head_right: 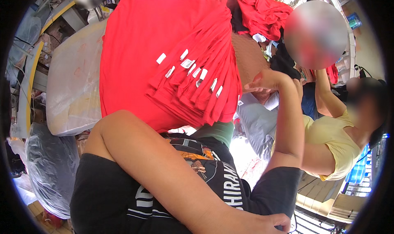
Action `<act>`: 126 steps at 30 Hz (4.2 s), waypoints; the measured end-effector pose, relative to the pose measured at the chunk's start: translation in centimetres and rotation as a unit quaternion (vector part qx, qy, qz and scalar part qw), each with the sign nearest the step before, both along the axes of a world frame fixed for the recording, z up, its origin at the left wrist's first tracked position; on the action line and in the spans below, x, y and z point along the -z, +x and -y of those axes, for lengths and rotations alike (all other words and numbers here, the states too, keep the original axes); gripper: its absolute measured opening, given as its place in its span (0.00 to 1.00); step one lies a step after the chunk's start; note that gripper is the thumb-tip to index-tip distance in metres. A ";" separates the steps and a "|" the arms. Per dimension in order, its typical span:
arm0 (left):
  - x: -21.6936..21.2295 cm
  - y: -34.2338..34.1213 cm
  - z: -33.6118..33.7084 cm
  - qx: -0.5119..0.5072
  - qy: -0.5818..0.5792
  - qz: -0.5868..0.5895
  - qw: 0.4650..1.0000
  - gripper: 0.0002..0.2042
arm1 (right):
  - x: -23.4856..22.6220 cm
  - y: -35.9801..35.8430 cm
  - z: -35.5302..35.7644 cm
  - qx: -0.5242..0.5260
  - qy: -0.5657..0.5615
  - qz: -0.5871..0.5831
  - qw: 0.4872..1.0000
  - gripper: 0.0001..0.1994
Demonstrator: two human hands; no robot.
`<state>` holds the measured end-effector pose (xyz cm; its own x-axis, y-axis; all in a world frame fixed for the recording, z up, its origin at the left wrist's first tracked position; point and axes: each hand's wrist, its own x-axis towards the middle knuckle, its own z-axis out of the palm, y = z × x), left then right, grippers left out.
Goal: The person picks up red shirts from a stack, spreads them out to check for quality, and places them into a new pile. The person then takes a notepad and a pen from a transparent bag and writes on the notepad while looking at the shirts.
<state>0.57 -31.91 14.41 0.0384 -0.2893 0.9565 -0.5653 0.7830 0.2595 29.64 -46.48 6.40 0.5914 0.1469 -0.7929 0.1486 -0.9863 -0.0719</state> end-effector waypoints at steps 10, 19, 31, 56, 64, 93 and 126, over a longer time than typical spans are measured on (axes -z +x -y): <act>12.5 10.4 -8.6 -0.347 0.359 -0.258 0.827 0.20 | 14.9 -10.0 2.9 0.286 0.494 0.026 0.821 0.22; 15.8 13.2 -12.2 -0.220 0.168 -0.682 0.677 0.27 | 6.6 -12.5 -6.8 0.157 0.620 -0.013 0.769 0.10; 17.6 11.3 -10.2 -0.446 0.342 -0.414 0.716 0.39 | 8.2 -15.2 -6.1 0.268 0.634 0.014 0.726 0.14; 17.1 10.1 -10.4 -0.589 0.471 -0.196 0.627 0.17 | 7.3 -14.5 -4.9 0.311 0.564 0.022 0.765 0.13; 16.5 10.8 -11.5 -0.546 0.463 -0.253 0.650 0.15 | 6.4 -12.5 1.3 0.264 0.483 0.087 0.830 0.10; 16.8 10.4 -11.4 -0.532 0.362 -0.310 0.700 0.22 | 6.8 -12.4 -6.4 0.071 0.401 0.206 0.890 0.29; 15.3 8.6 -10.3 -0.560 0.401 -0.187 0.701 0.15 | 7.3 -13.6 -3.9 0.193 0.491 0.047 0.848 0.27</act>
